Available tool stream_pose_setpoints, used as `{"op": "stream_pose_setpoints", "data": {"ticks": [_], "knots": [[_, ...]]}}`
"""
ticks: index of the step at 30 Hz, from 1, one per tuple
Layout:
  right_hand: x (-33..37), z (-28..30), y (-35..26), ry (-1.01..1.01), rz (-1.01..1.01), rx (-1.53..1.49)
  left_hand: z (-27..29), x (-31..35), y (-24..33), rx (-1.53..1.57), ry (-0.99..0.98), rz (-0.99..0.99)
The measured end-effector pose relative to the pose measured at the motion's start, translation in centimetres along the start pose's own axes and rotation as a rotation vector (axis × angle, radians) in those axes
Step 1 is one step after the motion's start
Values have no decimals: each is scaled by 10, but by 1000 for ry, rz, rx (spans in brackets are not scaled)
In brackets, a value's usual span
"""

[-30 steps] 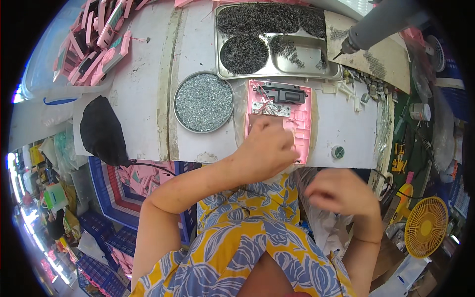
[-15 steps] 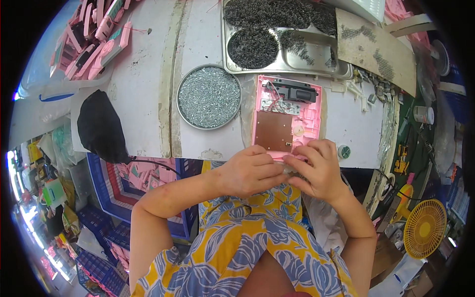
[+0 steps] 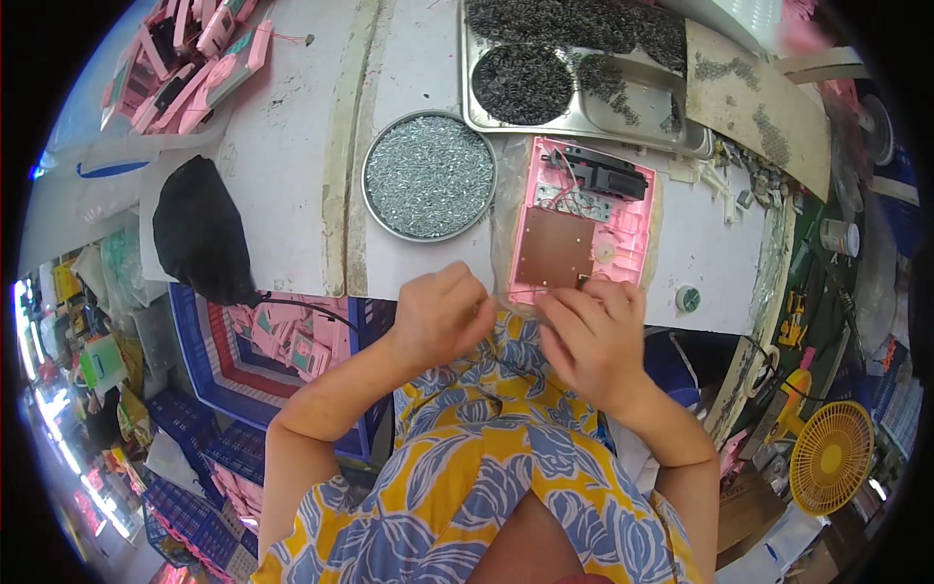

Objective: Assembling a pink toy cash register by soldering internal wires and using an electric screwdriver.

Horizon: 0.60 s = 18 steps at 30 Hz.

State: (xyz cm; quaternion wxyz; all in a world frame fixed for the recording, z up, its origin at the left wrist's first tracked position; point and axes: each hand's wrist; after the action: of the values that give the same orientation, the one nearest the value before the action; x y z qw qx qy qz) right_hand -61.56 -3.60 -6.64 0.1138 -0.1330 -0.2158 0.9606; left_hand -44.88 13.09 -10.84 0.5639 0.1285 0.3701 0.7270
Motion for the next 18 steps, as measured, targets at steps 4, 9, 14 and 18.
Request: {"op": "stream_pose_setpoints", "data": {"ticks": [4,9,14,18], "knots": [[-6,-26,-12,87,-92,-35,-5,26,19,-43,-249,-57],[-7,-34,-15,125,-89,32,6,28,30,86,-578,-100],[-9,-20,-16,3,-83,22,22,-34,6,144,-114,-215],[-25,44,38,-136,84,-279,16,-36,-18,190,-283,-316]]}}
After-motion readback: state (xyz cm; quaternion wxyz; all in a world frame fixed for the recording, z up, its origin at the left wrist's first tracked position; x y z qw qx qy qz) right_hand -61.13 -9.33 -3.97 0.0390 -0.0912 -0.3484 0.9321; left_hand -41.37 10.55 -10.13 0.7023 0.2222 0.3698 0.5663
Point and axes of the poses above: each hand's wrist, its own x-axis away from the middle knuckle, its own z-axis out of the back of the hand, y = z × x, and after that the axes turned 3 degrees about -z, right-handed
